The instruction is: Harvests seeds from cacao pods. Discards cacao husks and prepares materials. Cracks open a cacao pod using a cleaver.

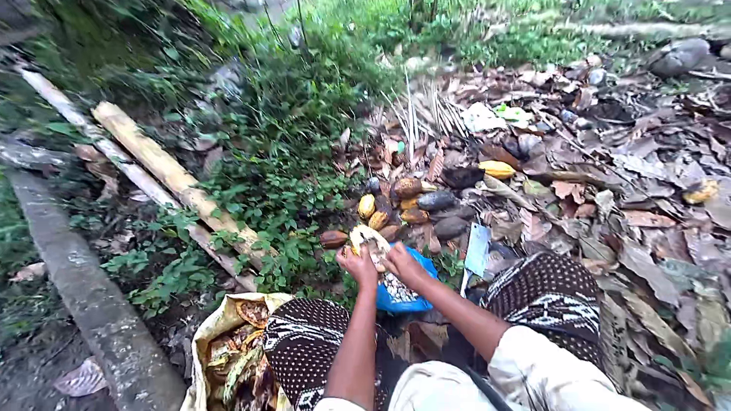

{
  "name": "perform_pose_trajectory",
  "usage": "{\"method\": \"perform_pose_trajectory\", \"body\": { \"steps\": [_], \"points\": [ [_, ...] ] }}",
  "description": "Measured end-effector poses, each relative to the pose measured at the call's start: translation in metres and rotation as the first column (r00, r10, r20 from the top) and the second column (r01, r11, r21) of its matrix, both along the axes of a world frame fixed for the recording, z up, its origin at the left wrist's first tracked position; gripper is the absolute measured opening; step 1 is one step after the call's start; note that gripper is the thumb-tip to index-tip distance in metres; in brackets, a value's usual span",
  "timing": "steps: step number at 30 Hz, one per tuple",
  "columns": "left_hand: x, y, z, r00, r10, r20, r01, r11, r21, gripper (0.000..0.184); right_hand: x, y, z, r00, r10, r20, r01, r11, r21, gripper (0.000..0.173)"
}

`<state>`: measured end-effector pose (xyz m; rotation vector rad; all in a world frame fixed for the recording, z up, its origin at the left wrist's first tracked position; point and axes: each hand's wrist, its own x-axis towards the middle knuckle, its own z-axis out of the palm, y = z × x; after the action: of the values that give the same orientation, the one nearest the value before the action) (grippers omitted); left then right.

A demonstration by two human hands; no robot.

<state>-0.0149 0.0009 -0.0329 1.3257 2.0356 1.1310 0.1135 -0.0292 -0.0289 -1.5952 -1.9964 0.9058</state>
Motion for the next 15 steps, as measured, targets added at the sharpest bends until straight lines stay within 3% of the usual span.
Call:
{"method": "perform_pose_trajectory", "body": {
  "steps": [6, 8, 12, 15],
  "points": [
    [-0.008, 0.01, -0.014, 0.998, 0.041, 0.043, -0.045, 0.996, 0.074, 0.044, 0.015, 0.003, -0.027, 1.0, -0.023, -0.012, 0.024, 0.992, 0.126, 0.019],
    [-0.009, 0.011, -0.016, 0.997, 0.051, 0.051, -0.056, 0.994, 0.09, 0.044, 0.017, 0.003, -0.019, 0.999, -0.041, 0.0, 0.04, 0.99, 0.137, 0.02],
    [-0.004, 0.007, -0.019, 1.0, 0.014, 0.027, -0.017, 0.995, 0.103, 0.043, 0.006, 0.001, -0.003, 0.996, 0.007, -0.09, 0.023, 0.945, 0.327, 0.026],
    [0.005, 0.0, -0.014, 0.997, -0.07, 0.03, 0.067, 0.993, 0.099, 0.044, -0.008, -0.002, 0.008, 1.0, 0.012, -0.02, -0.008, 0.983, 0.181, 0.034]
  ]
}}
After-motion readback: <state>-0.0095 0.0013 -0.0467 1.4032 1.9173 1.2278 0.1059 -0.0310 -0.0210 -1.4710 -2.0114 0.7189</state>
